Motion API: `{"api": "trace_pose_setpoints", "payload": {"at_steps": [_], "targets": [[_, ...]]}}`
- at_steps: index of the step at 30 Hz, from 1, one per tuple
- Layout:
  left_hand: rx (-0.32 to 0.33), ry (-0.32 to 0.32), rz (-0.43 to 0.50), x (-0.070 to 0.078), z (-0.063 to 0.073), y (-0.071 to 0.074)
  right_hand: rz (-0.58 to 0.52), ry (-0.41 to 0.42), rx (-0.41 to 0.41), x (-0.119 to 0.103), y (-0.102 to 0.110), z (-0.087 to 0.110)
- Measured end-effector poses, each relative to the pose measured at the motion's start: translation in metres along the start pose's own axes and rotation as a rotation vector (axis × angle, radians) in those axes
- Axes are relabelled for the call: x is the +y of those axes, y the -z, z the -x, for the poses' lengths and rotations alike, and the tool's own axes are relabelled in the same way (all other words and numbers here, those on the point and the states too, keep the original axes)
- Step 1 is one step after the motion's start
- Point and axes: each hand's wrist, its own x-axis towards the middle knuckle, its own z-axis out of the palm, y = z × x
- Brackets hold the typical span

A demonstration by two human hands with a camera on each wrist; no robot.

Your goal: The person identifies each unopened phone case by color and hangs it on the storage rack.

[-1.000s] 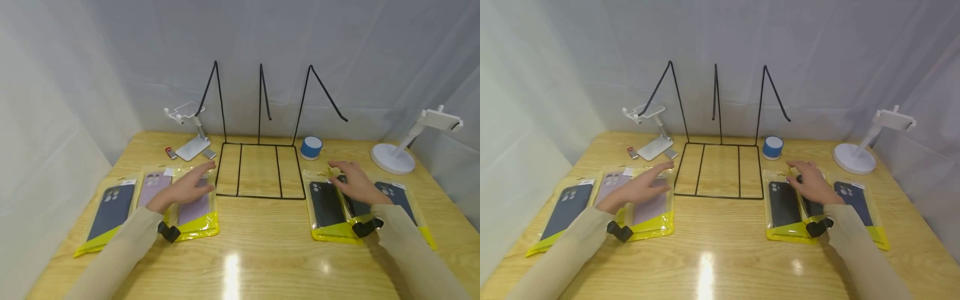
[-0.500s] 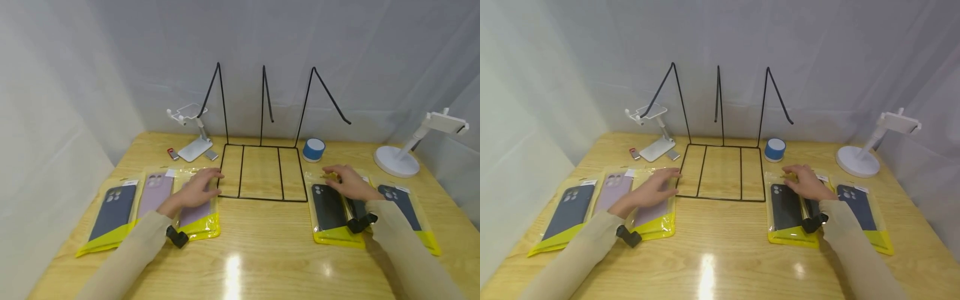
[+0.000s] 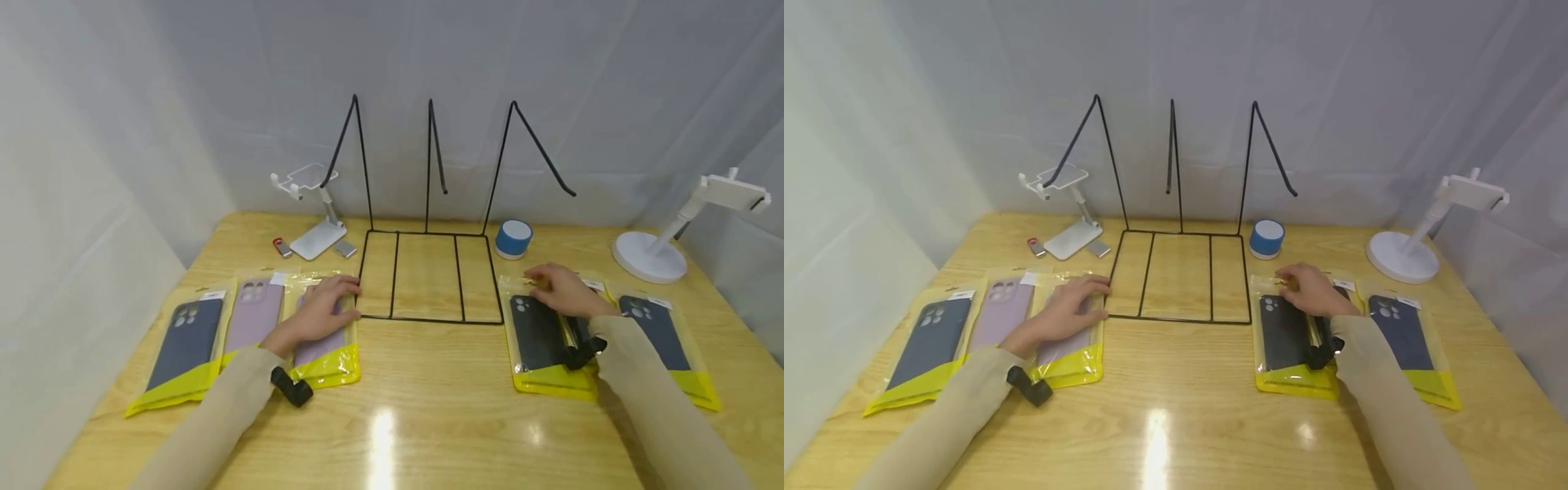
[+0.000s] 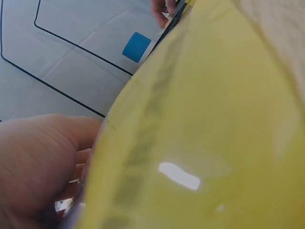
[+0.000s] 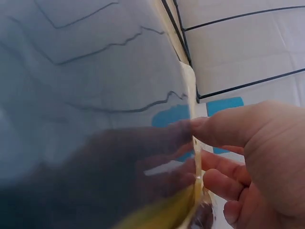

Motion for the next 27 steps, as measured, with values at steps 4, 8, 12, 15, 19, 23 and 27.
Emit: {"api": "trace_pose_setpoints", "payload": {"at_steps": [4, 8, 12, 15, 19, 23, 27], "targets": [[0.009, -0.005, -0.012, 0.0005, -0.0019, -0.0015, 0.021, -0.005, 0.013, -0.0006, -0.0005, -0.0013], [0.016, 0.002, -0.012, 0.001, -0.0013, -0.0024, 0.046, -0.019, 0.014, -0.0021, -0.0014, -0.0026], [0.02, 0.012, -0.016, -0.0001, 0.0, -0.0027, 0.083, -0.019, 0.018, -0.0032, -0.0024, -0.0039], [0.02, 0.012, -0.018, -0.0005, 0.0006, -0.0027, 0.137, -0.02, 0.024, -0.0041, -0.0016, -0.0041], [0.03, 0.011, -0.019, -0.0001, 0.0015, -0.0016, 0.19, -0.022, 0.016, -0.0049, 0.0008, -0.0047], [0.045, -0.003, -0.019, 0.0009, 0.0024, -0.0015, 0.175, -0.035, -0.003, -0.0027, 0.0029, -0.0065], [0.068, -0.028, -0.015, 0.0009, 0.0033, -0.0024, 0.133, -0.032, -0.016, 0.0015, 0.0046, -0.0092]]}}
